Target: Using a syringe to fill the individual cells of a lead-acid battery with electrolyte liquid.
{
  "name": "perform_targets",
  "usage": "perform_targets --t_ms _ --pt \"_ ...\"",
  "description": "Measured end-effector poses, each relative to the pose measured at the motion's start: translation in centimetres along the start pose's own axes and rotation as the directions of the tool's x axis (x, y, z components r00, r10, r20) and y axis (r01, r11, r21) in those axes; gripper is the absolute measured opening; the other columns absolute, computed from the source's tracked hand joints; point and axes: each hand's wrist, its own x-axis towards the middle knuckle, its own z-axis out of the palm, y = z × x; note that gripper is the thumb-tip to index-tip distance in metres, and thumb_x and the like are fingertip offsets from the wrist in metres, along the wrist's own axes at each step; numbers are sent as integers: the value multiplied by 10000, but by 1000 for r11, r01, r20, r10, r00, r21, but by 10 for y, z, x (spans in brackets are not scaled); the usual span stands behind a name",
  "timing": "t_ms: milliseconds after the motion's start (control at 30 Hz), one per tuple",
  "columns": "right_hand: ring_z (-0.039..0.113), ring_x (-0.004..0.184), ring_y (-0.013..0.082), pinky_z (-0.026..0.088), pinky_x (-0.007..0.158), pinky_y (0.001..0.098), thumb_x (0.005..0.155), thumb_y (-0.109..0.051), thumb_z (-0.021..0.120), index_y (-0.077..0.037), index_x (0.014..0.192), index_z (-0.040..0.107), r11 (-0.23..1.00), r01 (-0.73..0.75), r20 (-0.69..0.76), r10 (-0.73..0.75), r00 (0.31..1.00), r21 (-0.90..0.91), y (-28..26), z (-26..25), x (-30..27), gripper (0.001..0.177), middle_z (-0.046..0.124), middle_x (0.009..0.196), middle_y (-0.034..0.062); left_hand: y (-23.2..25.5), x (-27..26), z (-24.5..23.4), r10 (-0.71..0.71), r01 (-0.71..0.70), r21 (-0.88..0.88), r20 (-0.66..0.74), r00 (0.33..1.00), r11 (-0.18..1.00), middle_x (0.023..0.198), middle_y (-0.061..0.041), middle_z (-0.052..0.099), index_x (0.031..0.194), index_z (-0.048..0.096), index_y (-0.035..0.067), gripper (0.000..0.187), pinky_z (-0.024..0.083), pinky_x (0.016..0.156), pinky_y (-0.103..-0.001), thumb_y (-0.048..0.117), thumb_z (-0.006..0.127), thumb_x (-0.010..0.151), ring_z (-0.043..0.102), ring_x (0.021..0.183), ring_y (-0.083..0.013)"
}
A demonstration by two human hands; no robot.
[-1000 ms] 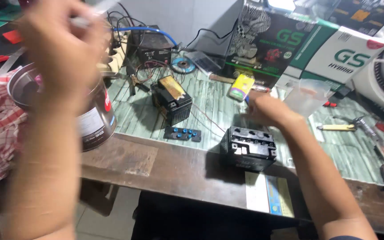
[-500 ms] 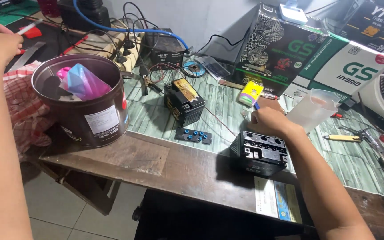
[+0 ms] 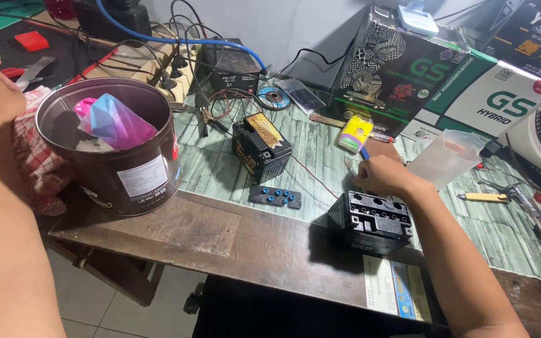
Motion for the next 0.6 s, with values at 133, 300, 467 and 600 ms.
perform_targets --t_ms 133,300,467,600 --pt "385 589 173 280 566 332 960 -308 575 -117 645 446 1000 -2 7 2 1000 6 1 1 1 390 501 654 29 -29 7 46 39 -57 295 65 997 954 667 60 658 752 698 182 496 439 806 -395 474 548 1125 658 757 -231" --pt "349 583 174 258 559 336 945 -318 589 -130 640 402 1000 17 -12 -18 1000 -12 7 7 8 405 455 630 19 25 32 -11 98 -114 274 72 993 955 1386 -231 536 1397 645 140 600 366 1005 -547 509 640 923 402 1229 -455" --pt "416 569 174 298 555 326 962 -308 588 -118 645 474 999 26 -14 -26 1000 -27 5 4 4 387 541 638 33 48 -2 -21 224 -205 398 0 975 894 1298 -298 594 1588 599 77 764 622 773 -541 341 770 891 532 1116 -479" --pt "491 606 162 350 573 305 996 -345 589 -111 707 574 1000 -3 26 3 1000 2 0 -2 0 372 614 719 28 -33 144 11 927 -652 -662 316 204 369 918 70 850 872 810 180 304 640 854 -244 442 686 780 783 1028 -137"
